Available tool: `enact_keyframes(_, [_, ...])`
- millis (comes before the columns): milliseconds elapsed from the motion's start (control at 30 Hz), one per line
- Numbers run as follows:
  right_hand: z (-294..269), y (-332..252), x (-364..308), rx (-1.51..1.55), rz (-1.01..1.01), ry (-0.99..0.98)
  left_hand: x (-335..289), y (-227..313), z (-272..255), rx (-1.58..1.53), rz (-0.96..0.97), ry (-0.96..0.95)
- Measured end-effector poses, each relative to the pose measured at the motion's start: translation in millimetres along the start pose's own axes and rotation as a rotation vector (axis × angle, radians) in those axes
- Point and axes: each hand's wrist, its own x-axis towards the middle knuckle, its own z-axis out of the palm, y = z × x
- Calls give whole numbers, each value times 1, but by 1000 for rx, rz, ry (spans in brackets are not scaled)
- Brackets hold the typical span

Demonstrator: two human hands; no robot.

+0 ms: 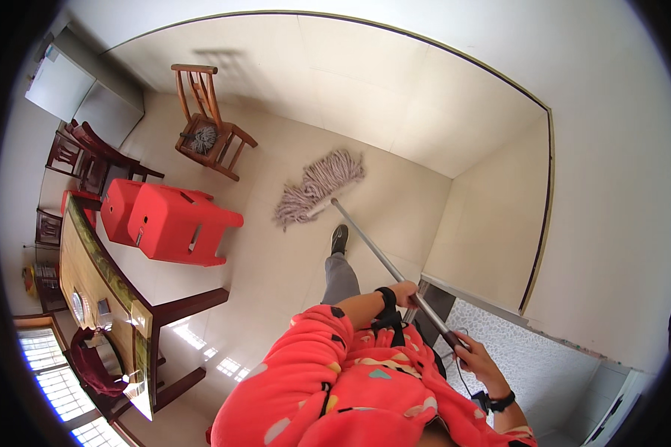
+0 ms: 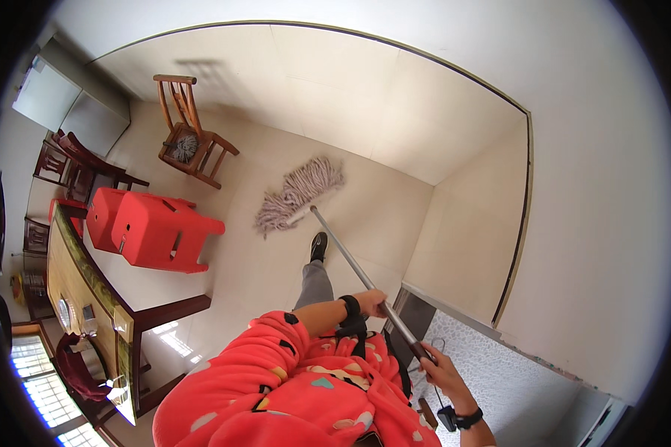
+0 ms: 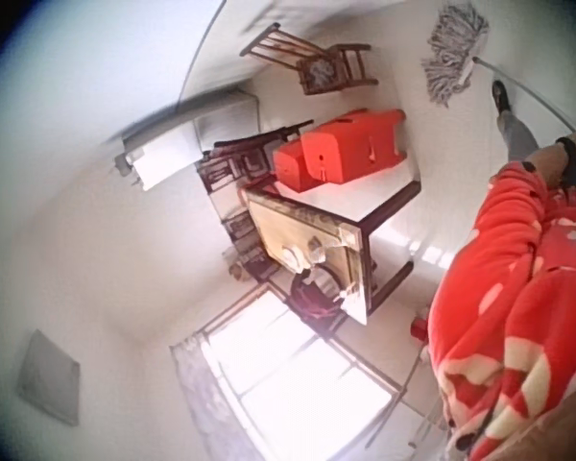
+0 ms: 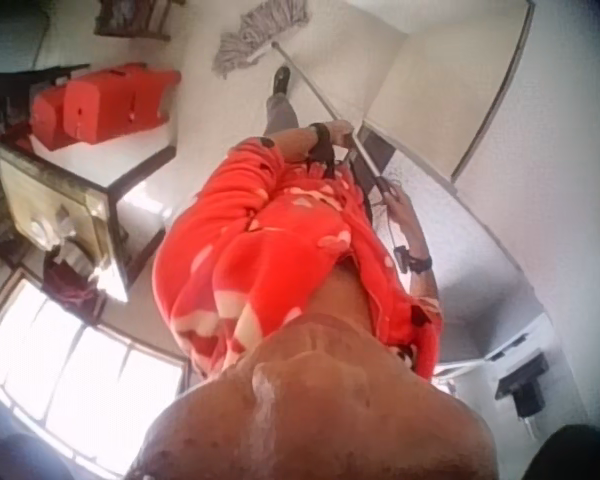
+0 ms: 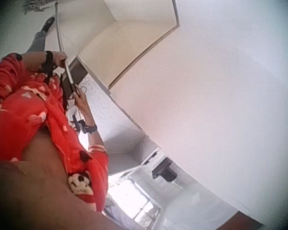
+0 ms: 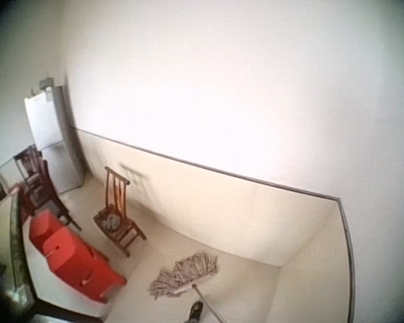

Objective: The person mops the tiled floor using a string mop, moving around red plastic stools and a wooden chair. They briefly reposition the wooden chair to access the area underneath before continuing to mop the remaining floor space.

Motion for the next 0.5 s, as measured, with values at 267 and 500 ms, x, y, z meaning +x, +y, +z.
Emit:
enact_keyframes(267, [-4, 28, -55, 55, 53, 131, -2, 42, 71, -825, -559, 115])
enact_keyframes(500, [15, -5, -9, 73, 67, 139, -7, 47, 29, -834, -498, 226])
